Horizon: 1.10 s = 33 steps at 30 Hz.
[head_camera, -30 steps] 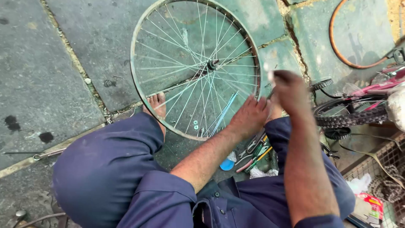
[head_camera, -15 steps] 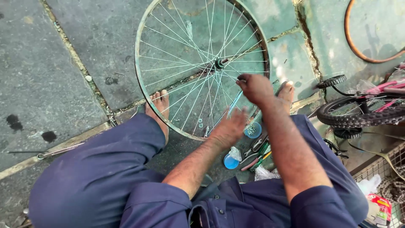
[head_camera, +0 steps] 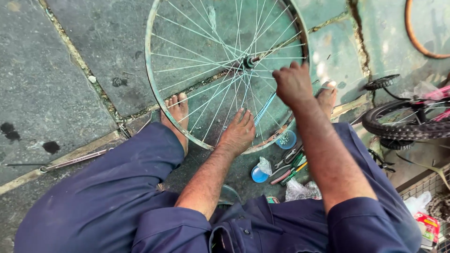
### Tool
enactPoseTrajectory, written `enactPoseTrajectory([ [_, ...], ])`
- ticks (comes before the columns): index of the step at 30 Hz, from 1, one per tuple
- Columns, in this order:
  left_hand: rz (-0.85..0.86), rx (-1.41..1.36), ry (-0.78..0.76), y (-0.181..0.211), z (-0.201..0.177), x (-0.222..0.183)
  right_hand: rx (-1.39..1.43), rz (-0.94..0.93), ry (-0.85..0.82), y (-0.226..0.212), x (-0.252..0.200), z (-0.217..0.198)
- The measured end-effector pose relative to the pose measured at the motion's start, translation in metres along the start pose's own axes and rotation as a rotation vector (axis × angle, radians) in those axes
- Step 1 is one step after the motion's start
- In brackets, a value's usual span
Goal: Repair a bicycle wheel by installing and tightening spokes.
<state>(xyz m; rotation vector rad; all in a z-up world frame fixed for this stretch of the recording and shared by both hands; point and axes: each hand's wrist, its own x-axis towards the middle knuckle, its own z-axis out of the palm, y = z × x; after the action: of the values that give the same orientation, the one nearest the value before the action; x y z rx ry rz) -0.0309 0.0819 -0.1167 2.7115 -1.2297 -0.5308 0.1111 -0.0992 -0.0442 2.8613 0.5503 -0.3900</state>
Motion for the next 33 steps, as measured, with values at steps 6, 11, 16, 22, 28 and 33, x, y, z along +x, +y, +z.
enactPoseTrajectory([
  [6,-0.014,-0.005,0.169,0.0,0.02,0.004,-0.149,-0.047,-0.028,0.02,0.023,0.03],
  [11,-0.035,-0.062,0.18,-0.004,0.019,0.003,0.317,0.219,-0.242,-0.011,-0.011,0.103],
  [16,-0.011,-0.128,0.256,-0.012,0.022,0.003,0.739,0.319,-0.049,-0.015,-0.06,0.139],
  [22,-0.115,-0.13,0.123,-0.037,0.018,-0.016,1.113,0.36,-0.41,-0.016,-0.095,0.172],
  [28,-0.342,-0.26,0.255,-0.051,0.025,-0.03,1.335,0.444,-0.575,-0.064,-0.104,0.163],
  [33,-0.504,-0.328,0.202,-0.058,0.004,-0.033,1.335,0.371,-0.484,-0.085,-0.101,0.156],
])
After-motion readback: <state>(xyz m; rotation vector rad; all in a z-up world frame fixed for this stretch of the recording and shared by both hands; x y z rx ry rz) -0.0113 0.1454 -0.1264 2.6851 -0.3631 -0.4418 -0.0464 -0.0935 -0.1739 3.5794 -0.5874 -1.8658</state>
